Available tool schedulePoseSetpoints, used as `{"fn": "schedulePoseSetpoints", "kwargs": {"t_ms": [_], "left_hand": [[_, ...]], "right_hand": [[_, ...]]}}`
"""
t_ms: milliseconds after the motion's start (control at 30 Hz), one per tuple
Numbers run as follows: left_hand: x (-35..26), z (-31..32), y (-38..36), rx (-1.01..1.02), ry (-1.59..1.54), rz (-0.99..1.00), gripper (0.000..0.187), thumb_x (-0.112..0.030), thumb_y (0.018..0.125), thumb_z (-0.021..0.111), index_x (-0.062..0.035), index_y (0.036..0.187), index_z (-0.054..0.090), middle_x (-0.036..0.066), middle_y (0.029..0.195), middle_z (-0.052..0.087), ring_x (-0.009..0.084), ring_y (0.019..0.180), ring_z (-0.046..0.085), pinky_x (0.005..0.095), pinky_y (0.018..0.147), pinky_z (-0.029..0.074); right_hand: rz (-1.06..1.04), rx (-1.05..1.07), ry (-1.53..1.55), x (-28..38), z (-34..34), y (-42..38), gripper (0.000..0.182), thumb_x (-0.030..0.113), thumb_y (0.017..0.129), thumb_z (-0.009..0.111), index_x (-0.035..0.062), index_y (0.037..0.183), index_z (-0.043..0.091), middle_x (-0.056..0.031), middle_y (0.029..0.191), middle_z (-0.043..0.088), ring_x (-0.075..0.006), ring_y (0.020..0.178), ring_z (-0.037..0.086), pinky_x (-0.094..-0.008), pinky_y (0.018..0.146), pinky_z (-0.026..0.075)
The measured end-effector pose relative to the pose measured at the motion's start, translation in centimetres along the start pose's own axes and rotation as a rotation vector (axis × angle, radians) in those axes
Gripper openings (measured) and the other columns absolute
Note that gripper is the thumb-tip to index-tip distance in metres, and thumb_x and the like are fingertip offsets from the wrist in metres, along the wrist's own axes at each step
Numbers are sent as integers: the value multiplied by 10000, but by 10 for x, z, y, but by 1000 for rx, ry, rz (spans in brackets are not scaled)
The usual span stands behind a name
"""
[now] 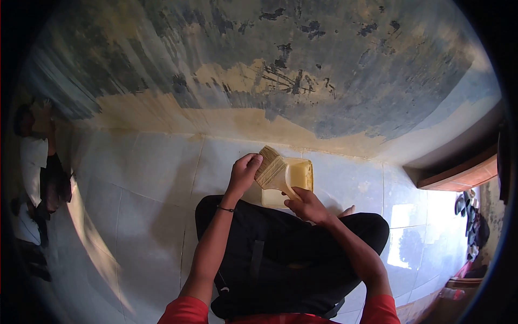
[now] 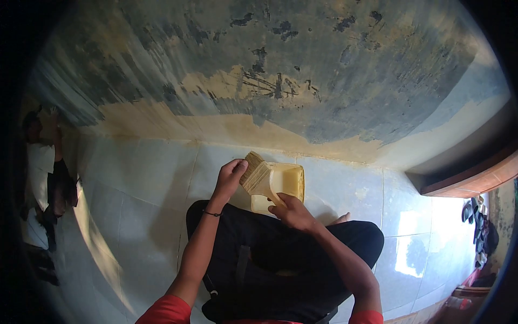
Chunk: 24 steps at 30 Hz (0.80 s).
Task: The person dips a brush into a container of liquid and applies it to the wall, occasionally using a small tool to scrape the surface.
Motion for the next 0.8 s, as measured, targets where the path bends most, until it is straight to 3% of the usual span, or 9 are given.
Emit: {"fn": "schedulePoseSetpoints", "kwargs": {"t_ms": [67,200,400,467,500,533,600,633,800], "left_hand": [[-1,0,0,35,-84,-39,349,-305,955,570,35,1010,629,-12,831,598,59,781,510,226,736,437],[3,-1,1,30,-100,-58,330,-300,953,575,22,993,636,-13,820,603,60,769,515,227,724,434],[8,5,1,25,-137,-107,337,-304,937,597,27,991,640,9,835,638,73,760,546,246,693,462],[17,12,1,-12,-139,-132,329,-288,939,590,29,1016,638,21,863,654,80,770,565,244,702,470],[37,15,7,-78,-27,41,295,-251,930,590,25,1016,644,56,868,672,89,791,597,241,705,477],[30,14,5,-74,-27,40,295,-251,930,590,25,1016,644,56,868,672,89,791,597,241,705,477],[8,11,-1,36,296,44,253,-197,940,564,22,1036,648,88,946,681,121,856,630,256,772,496],[13,12,2,106,274,-25,207,-139,927,567,32,1013,647,99,888,684,128,797,643,267,742,510],[23,25,-3,210,151,4,189,-124,920,591,52,964,643,78,805,673,126,726,646,257,687,517]], "right_hand": [[18,18,13,-1,-1,0,428,235,905,558,36,1279,500,14,728,494,-83,593,436,-252,518,357],[-12,16,30,-7,-1,5,425,253,912,545,34,1274,502,19,727,492,-79,595,437,-247,514,354],[39,-12,-128,8,-20,-2,351,298,923,530,20,1133,572,-16,717,540,-109,609,495,-269,558,409],[13,-104,-388,17,-35,-11,354,337,926,530,5,1030,599,-71,730,604,-156,658,564,-316,616,461],[-79,-160,-432,9,-43,-13,372,356,921,538,-3,990,610,-160,774,659,-270,728,645,-395,683,498],[-77,-162,-429,7,-48,-17,372,356,921,538,-3,990,610,-160,774,659,-270,728,645,-395,683,498],[-59,-325,-783,6,-59,-24,365,348,909,551,-3,989,611,-220,816,661,-379,785,651,-452,722,502],[-28,-344,-796,4,-63,-25,363,340,897,567,-5,999,614,-256,840,649,-436,820,623,-482,751,494],[13,-403,-800,4,-67,-27,382,350,892,565,-14,996,613,-254,812,650,-421,799,634,-477,758,497]]}}
Point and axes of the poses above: each hand's wrist, its own y-axis towards the middle knuckle, its own z-axis out of the palm, x = y × z, the point moved 2 cm from there along y, towards the middle knuckle
